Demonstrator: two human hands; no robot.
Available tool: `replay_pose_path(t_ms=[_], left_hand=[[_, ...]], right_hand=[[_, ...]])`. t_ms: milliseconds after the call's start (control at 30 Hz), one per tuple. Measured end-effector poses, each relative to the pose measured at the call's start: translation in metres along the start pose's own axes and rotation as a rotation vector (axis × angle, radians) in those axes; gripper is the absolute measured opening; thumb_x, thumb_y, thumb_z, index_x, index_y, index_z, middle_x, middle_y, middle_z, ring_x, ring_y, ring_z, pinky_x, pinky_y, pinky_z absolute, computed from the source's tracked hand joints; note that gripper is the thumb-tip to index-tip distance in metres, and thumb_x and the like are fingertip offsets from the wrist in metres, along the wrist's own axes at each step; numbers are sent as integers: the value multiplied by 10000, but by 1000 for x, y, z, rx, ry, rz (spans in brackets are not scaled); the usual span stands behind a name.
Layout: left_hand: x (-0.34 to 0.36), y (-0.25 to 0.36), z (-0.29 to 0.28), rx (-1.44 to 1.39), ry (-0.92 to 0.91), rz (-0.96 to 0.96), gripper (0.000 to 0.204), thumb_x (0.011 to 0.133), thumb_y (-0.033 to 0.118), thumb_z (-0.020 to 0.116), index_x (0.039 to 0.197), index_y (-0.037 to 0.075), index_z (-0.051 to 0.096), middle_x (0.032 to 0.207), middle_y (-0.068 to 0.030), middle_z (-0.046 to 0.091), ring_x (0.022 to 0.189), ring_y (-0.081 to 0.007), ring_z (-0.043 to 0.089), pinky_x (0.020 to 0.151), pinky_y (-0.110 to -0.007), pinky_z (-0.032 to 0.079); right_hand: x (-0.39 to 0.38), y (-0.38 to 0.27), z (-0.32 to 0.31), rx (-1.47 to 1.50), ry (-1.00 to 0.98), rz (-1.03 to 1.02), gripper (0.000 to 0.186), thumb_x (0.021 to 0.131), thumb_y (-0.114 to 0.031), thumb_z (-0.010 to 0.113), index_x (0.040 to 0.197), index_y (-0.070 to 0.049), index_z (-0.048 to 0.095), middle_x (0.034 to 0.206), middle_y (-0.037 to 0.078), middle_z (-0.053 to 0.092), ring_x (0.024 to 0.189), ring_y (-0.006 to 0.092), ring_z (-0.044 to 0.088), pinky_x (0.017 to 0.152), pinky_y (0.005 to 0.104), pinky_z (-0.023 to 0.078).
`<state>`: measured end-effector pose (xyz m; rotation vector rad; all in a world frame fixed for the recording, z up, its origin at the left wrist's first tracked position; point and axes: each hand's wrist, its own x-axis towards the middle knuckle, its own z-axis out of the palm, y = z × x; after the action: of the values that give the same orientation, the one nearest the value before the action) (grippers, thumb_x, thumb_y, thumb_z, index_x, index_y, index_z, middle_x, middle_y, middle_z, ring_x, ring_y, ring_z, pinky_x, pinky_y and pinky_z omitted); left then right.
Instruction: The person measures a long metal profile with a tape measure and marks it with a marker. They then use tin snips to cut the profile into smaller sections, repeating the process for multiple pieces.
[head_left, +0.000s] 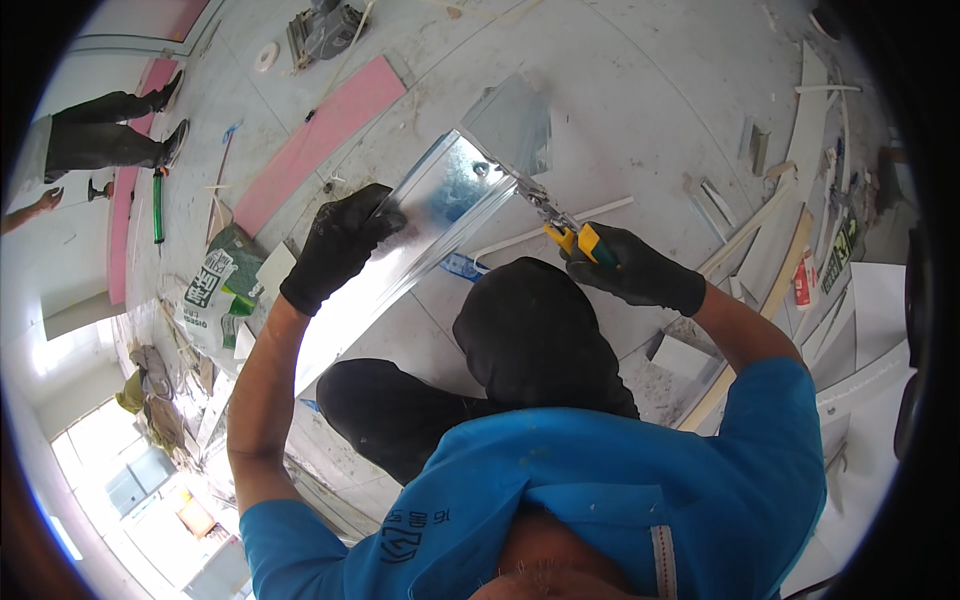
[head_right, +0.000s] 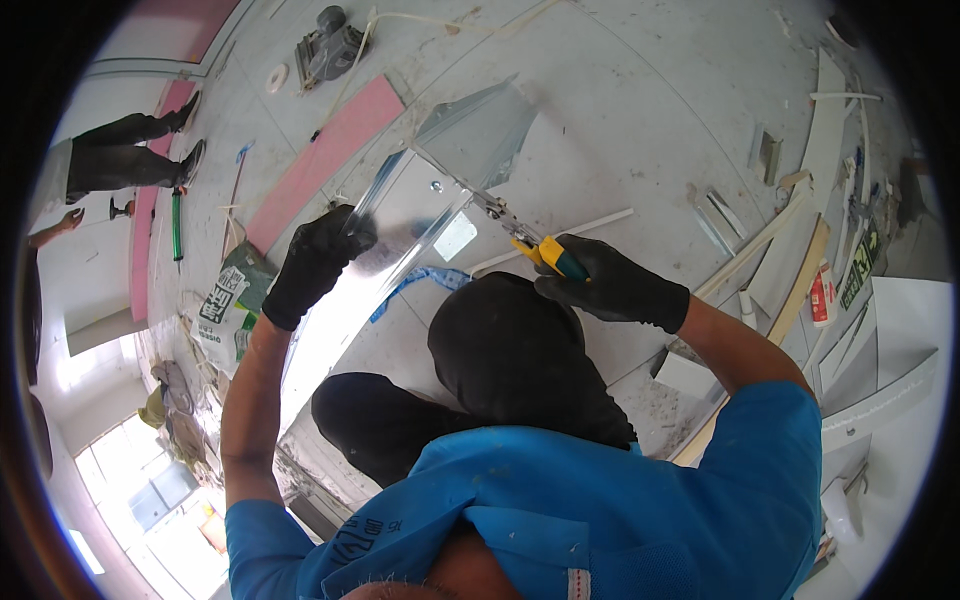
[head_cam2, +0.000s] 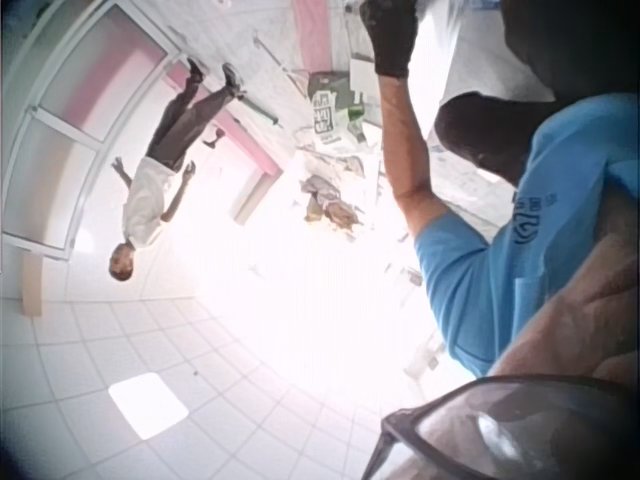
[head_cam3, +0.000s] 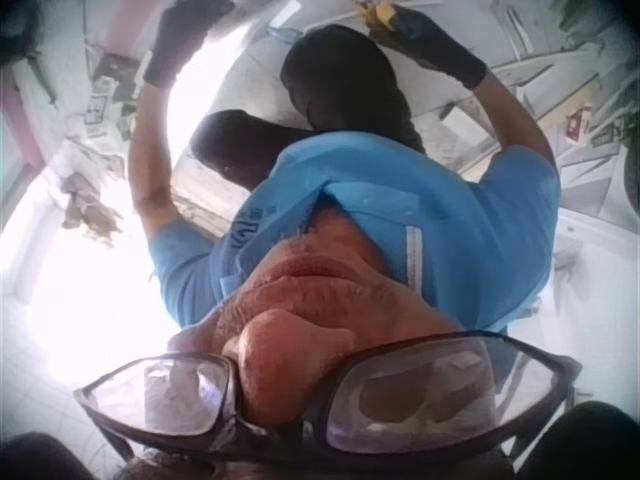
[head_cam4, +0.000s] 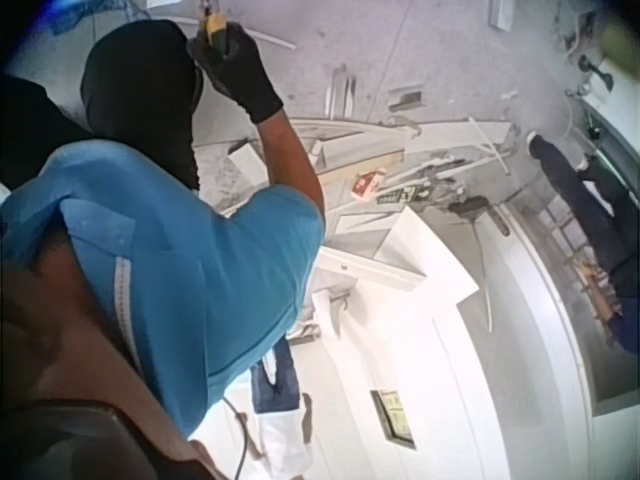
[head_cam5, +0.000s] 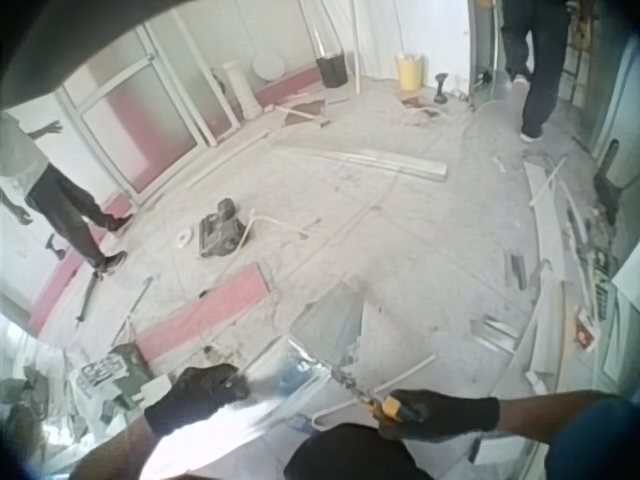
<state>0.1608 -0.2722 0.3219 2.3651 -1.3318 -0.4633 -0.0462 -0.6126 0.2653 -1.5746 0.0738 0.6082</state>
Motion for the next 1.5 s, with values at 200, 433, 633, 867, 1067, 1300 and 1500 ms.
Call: replay_pose_path(t_ms=[200, 433, 633, 867, 1067, 1300, 1500], left_hand=[[12, 25, 3, -115, 57, -105, 208, 919, 133, 661, 1091, 17, 642, 908, -105, 672, 793, -181, 665, 684, -284, 518], [2, -32, 37, -107, 132, 12, 138, 933, 112, 569, 994, 66, 683, 960, -101, 657, 869, -215, 641, 767, -333, 523], [41, -11, 8, -61, 131, -207, 254, 938, 332, 594, 1016, 92, 619, 785, -153, 635, 714, -326, 641, 657, -440, 496], [44, -20, 26, -145, 136, -244, 246, 975, 333, 555, 975, 93, 607, 644, -57, 586, 522, -166, 601, 491, -322, 480], [41, -35, 40, -106, 117, -289, 271, 971, 357, 570, 1032, 98, 618, 736, -105, 632, 571, -218, 632, 533, -367, 499], [32, -24, 96, -23, -10, -301, 290, 943, 369, 571, 1020, 94, 627, 961, -152, 674, 907, -345, 658, 790, -441, 530], [38, -50, 67, 55, 319, -166, 257, 916, 335, 615, 1040, 110, 618, 964, -147, 675, 908, -376, 655, 781, -474, 527]], right_hand=[[4, -2, -12, -90, 34, -42, 351, 938, -334, 682, 1079, -28, 584, 881, 73, 615, 805, 161, 578, 766, 297, 495], [53, 21, -19, -23, 192, -201, 305, 957, -317, 657, 1062, -37, 593, 867, 37, 598, 789, 126, 577, 731, 266, 490], [109, 95, -75, 61, 562, -179, 209, 974, -281, 633, 964, -76, 588, 759, -39, 499, 677, 48, 484, 618, 214, 431], [174, 157, -157, -21, 707, -358, 192, 958, -232, 632, 890, -70, 555, 767, 0, 498, 689, 126, 483, 621, 281, 420], [126, 245, -82, -176, 814, -126, 280, 916, -212, 669, 1077, -59, 499, 1005, 57, 518, 915, 211, 501, 779, 354, 439], [90, 192, 15, -120, 470, -86, 589, 868, -233, 724, 1341, -56, 420, 1289, 98, 501, 1178, 267, 480, 946, 416, 438], [173, 52, 66, 635, 100, -522, 614, 946, -239, 638, 1466, -72, 356, 1385, 84, 478, 1255, 250, 495, 995, 436, 472]])
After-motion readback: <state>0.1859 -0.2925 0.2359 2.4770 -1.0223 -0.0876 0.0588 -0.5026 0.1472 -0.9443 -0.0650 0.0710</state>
